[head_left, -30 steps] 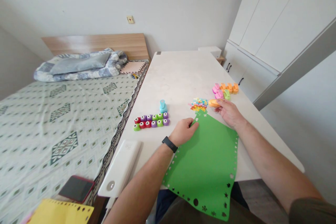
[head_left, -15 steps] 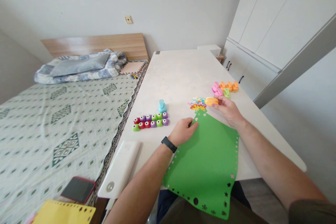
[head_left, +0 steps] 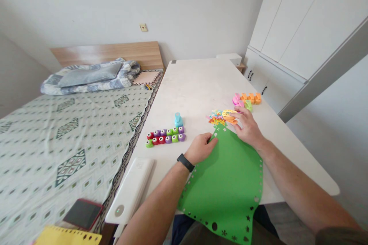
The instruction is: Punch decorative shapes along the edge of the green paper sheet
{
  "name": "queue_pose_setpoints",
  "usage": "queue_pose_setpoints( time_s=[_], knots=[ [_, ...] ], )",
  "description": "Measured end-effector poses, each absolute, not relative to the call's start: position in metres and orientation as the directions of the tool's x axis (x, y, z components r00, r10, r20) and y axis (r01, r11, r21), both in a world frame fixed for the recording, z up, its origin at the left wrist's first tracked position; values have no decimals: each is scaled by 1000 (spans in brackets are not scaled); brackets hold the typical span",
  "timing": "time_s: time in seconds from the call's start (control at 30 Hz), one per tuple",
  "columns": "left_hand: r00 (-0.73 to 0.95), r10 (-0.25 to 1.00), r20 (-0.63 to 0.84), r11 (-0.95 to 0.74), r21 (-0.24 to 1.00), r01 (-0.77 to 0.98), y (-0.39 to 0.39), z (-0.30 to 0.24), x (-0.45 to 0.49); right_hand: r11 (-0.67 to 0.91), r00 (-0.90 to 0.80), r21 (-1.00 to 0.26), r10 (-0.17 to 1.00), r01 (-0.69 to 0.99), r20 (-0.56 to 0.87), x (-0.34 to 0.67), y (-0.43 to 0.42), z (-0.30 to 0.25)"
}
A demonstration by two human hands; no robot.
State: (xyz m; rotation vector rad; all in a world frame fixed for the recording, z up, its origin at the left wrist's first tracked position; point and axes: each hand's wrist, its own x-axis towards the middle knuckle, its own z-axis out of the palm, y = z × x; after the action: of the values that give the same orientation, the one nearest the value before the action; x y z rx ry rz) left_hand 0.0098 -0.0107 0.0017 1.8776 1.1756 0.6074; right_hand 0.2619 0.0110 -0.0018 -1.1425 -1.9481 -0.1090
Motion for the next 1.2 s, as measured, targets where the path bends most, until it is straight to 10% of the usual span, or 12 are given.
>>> queue_pose_setpoints(
  time_s=[0.47,0.67,0.8,1.2],
  knots=[
    [449,893,-32,-219,840,496,-11,3,10,534,-182,-398,738,746,649,258,6,4],
    [453,891,-38,-226,828,513,-12,4,10,105,185,-775,943,624,277,256,11,3],
    [450,892,-39,-223,829,514,-12,5,11,-122,288,-731,952,671,105,266,18,-1],
    [444,895,-39,-215,836,506,-12,7,10,-148,319,-808,946,570,52,278,21,-3]
  ],
)
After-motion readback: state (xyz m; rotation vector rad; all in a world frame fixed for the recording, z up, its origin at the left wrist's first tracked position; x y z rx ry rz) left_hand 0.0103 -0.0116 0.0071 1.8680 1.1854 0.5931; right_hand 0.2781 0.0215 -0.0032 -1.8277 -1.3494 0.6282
